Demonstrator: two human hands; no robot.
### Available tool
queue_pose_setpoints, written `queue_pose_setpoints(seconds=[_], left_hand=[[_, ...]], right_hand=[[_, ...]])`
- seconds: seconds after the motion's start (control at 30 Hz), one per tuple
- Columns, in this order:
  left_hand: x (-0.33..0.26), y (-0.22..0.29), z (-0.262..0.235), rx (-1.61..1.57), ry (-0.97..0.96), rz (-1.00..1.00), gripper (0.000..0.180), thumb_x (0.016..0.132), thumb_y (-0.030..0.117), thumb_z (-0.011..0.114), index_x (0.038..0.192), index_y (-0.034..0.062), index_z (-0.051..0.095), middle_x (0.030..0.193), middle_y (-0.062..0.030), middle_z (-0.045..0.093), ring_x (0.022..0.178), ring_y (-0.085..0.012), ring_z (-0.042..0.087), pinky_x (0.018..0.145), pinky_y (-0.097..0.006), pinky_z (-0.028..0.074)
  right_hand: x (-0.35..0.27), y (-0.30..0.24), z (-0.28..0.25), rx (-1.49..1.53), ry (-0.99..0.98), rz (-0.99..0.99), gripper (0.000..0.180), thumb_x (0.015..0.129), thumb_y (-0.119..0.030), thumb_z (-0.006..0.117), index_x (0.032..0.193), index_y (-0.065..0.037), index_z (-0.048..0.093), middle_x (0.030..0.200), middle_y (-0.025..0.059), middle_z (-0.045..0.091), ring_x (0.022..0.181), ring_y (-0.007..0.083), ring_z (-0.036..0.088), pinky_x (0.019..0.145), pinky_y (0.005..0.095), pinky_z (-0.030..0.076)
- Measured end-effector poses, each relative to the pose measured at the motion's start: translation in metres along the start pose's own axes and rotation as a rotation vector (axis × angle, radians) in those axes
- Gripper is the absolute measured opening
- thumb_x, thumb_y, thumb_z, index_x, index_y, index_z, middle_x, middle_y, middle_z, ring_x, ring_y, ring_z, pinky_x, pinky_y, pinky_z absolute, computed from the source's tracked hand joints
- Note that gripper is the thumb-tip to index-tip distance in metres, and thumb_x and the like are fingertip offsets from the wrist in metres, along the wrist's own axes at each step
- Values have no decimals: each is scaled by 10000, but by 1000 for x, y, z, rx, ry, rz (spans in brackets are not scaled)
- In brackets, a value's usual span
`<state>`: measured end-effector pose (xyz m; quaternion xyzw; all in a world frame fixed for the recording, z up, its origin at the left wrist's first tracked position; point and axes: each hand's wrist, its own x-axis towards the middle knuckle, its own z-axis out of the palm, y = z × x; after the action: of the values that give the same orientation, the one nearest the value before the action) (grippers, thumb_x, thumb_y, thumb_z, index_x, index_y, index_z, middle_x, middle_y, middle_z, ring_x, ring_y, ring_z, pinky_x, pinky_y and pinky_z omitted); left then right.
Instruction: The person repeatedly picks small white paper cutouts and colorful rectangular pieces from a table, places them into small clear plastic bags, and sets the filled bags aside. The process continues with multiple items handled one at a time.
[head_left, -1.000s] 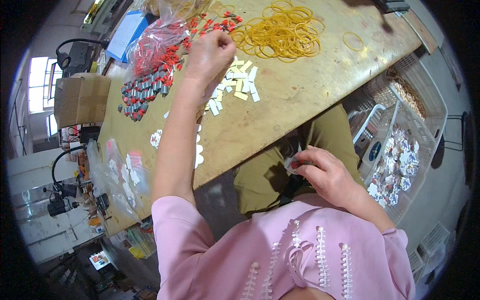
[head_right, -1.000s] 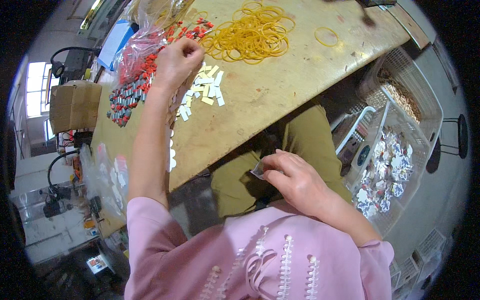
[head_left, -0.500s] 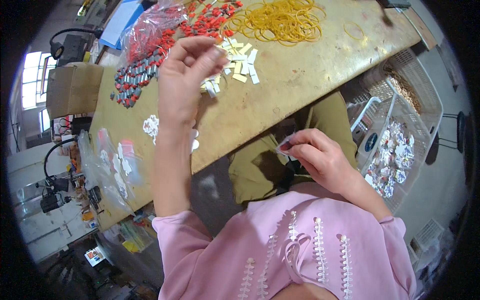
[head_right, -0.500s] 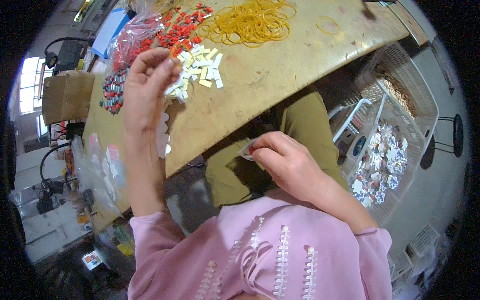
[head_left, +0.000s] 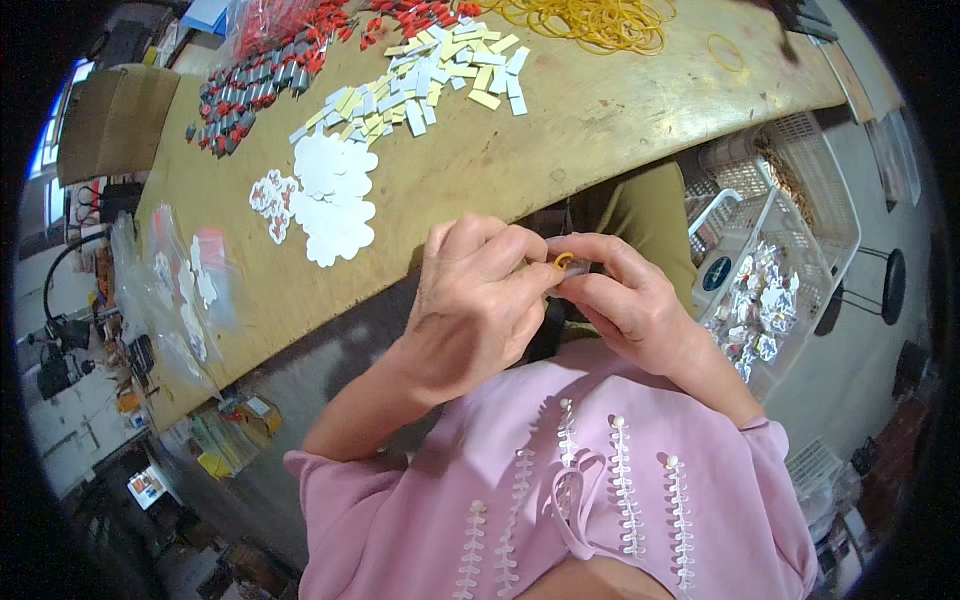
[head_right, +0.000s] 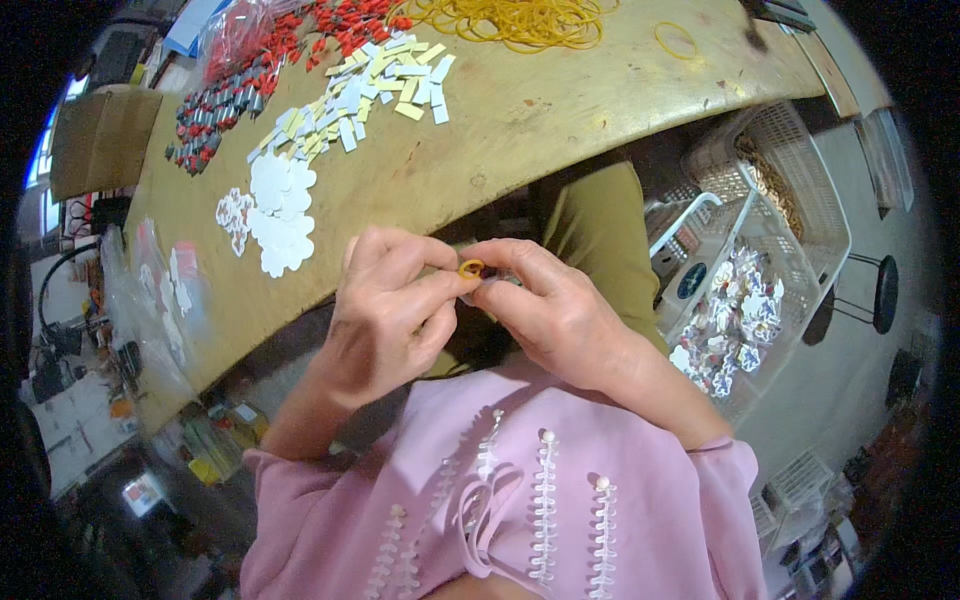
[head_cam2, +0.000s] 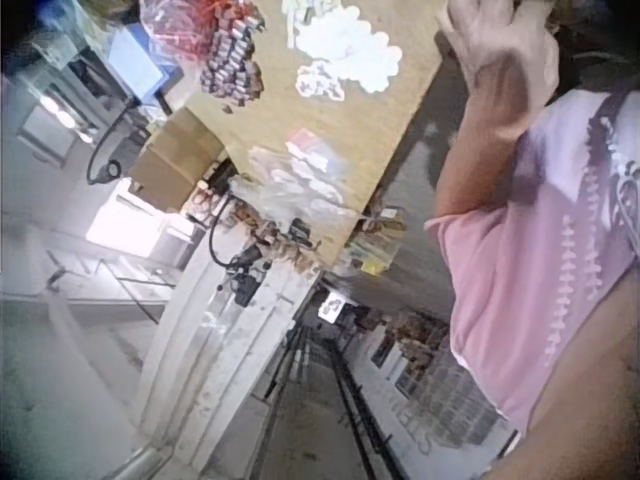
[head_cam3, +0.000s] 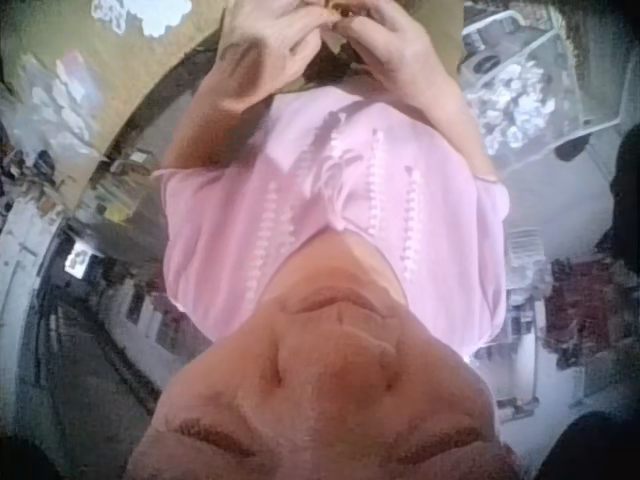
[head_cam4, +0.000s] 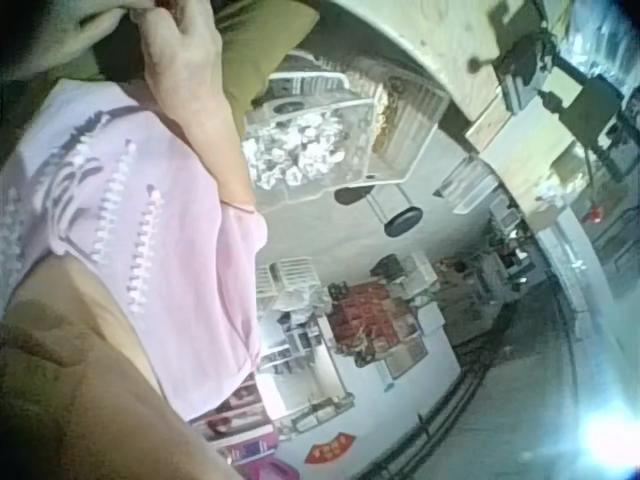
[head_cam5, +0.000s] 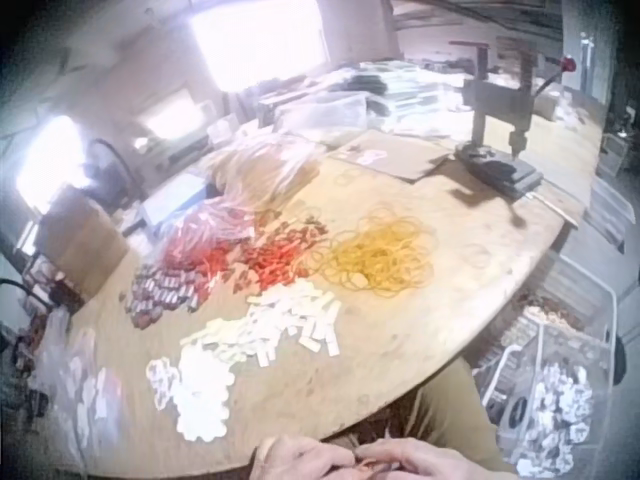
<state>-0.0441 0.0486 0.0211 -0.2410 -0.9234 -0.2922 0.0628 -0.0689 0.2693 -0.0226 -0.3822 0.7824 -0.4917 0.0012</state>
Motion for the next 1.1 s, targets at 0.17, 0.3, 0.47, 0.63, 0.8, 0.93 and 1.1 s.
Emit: queue_pose_setpoints(seconds=[0.17,0.3,0.47,0.63,0.8,0.93,1.1], left_hand=[[-3,3,-14,52,-138,-16,184,728,97,807,910,93,776,1062,-16,629,1113,-247,561,1014,-454,391],[-6,-7,-12,131,-274,10,216,711,152,829,910,80,781,1161,-60,657,1167,-290,577,1062,-476,403],[-11,-12,-24,-63,-195,-24,298,694,123,867,979,89,784,1289,-82,675,1249,-333,596,1058,-495,463],[-17,-10,-16,-192,-80,-14,362,689,114,890,1022,72,756,1388,-118,646,1278,-355,604,1044,-506,496],[-23,-17,-7,-74,-140,34,360,720,126,904,1046,60,764,1347,-130,674,1256,-353,637,1025,-468,527],[-24,-16,-16,-437,124,-162,401,720,88,928,1085,42,768,1269,-121,737,1116,-291,725,914,-388,570],[-37,-13,4,-548,96,-298,284,837,75,885,1081,15,754,996,-117,778,901,-244,757,793,-352,595]], right_hand=[[-1,-3,7,-1,-55,-39,142,886,-17,733,1015,29,694,1252,194,678,1106,346,715,904,402,619],[1,-6,13,-1,-79,-82,153,854,-17,741,991,26,687,1240,191,678,1101,344,715,907,408,620],[3,-7,10,-32,-55,-97,168,841,3,745,996,27,685,1227,184,679,1085,343,716,883,395,624],[8,-10,7,-31,-55,-86,183,833,15,746,1004,25,684,1210,174,681,1046,328,718,842,394,626],[6,-11,10,26,-95,-87,180,841,35,752,1007,18,683,1194,161,683,1037,314,717,832,388,618],[10,-16,1,29,-59,-23,188,847,73,769,1000,7,682,1178,152,686,1028,307,714,831,382,610],[16,-17,-3,90,-31,43,223,840,93,774,1017,-20,697,1155,147,692,1010,301,708,831,369,597]])
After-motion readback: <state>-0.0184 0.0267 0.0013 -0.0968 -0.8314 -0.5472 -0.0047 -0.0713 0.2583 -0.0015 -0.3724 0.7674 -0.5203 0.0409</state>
